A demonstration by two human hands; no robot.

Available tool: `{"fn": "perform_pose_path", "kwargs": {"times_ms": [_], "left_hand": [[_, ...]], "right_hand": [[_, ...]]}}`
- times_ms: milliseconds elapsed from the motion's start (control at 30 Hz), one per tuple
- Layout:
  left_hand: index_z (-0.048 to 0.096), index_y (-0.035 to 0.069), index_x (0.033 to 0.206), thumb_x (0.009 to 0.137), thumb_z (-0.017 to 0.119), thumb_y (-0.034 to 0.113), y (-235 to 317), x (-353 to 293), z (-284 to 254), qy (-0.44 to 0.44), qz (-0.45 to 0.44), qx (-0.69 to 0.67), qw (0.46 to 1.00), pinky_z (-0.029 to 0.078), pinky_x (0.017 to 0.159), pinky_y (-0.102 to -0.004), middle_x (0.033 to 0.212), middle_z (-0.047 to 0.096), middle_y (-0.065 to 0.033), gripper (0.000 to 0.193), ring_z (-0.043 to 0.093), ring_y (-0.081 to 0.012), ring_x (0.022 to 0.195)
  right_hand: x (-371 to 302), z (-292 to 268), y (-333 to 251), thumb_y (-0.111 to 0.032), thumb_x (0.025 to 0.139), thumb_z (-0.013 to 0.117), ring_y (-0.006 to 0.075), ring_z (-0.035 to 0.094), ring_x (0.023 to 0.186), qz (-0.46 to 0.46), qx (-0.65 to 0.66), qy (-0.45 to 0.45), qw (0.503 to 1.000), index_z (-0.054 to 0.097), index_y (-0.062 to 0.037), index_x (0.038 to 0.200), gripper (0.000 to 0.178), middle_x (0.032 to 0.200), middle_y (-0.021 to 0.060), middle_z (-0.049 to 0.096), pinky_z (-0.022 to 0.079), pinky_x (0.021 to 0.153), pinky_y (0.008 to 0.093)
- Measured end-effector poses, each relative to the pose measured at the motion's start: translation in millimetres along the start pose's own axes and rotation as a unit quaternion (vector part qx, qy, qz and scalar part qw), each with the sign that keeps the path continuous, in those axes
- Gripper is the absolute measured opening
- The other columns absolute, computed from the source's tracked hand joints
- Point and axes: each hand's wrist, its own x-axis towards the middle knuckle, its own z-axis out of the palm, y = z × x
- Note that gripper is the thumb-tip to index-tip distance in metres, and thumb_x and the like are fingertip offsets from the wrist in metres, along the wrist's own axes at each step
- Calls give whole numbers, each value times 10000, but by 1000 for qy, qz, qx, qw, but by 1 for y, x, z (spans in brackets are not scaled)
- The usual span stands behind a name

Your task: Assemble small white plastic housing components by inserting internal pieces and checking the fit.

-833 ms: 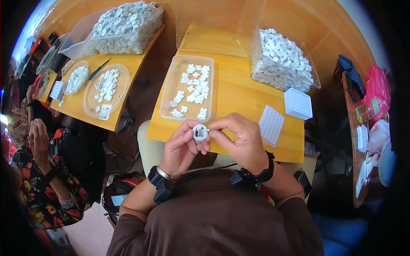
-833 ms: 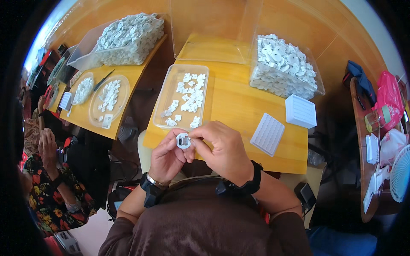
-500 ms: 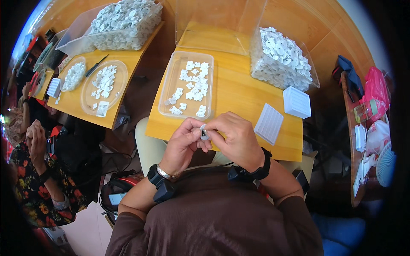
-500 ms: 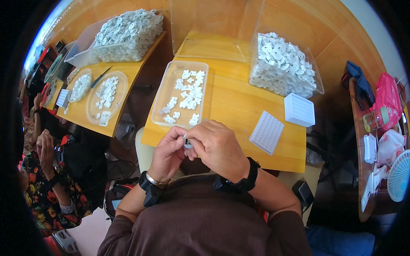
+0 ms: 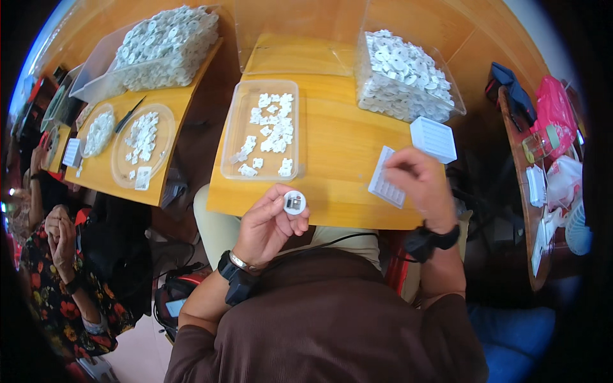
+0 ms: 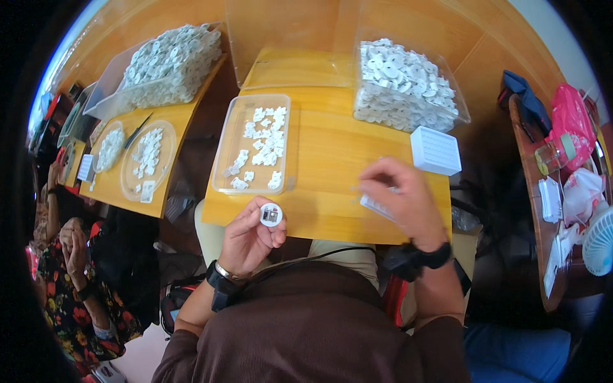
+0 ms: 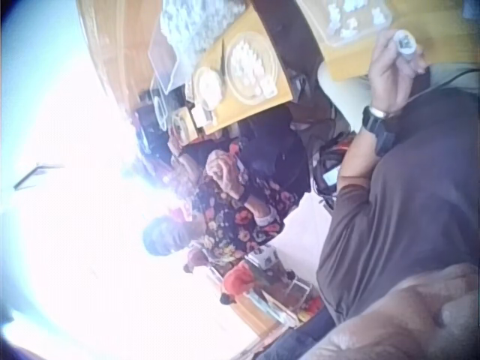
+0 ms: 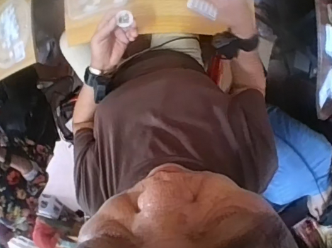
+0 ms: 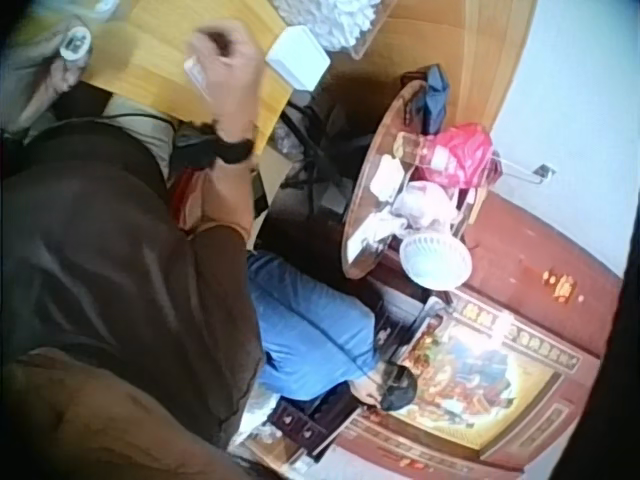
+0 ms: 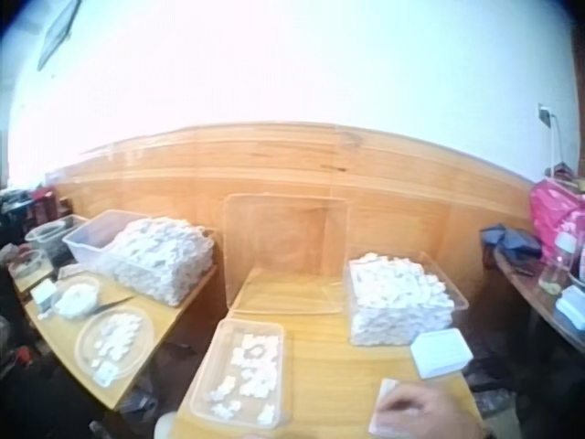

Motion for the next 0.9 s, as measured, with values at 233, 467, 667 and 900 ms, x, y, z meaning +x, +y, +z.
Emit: {"fn": "perform_pose_path", "kwargs": {"times_ms": [233,467,667,900], "left_hand": [[504,22,1115,942,467,191,0,1,-11,65,29,-32,997,503,626,-300,913,600,-119,244,581,-218,744],[486,27,1052,948,483,183,12,6,-12,57,44,-21,997,516,642,-305,886,592,-142,188,596,-214,768],[484,23,1090,951,471,147,14,7,-21,105,46,-42,992,515,642,-290,925,607,-124,187,606,-215,798],[492,33,1146,952,473,141,15,1,-28,100,42,-68,992,539,667,-325,965,622,-102,223,620,-220,827]], "right_hand": [[-49,-138,-12,-101,810,636,172,569,678,-70,-346,349,868,631,-13,886,116,763,65,611,443,635,279],[-115,-262,-30,-207,790,621,322,637,787,122,-512,537,659,687,-84,857,155,814,142,669,484,707,420],[-124,-344,-18,-203,740,643,308,650,769,206,-498,533,653,713,-105,783,127,811,137,680,497,709,410],[-101,-381,9,-187,751,671,233,644,681,227,-513,468,683,715,-63,836,157,752,110,677,500,685,352]]}}
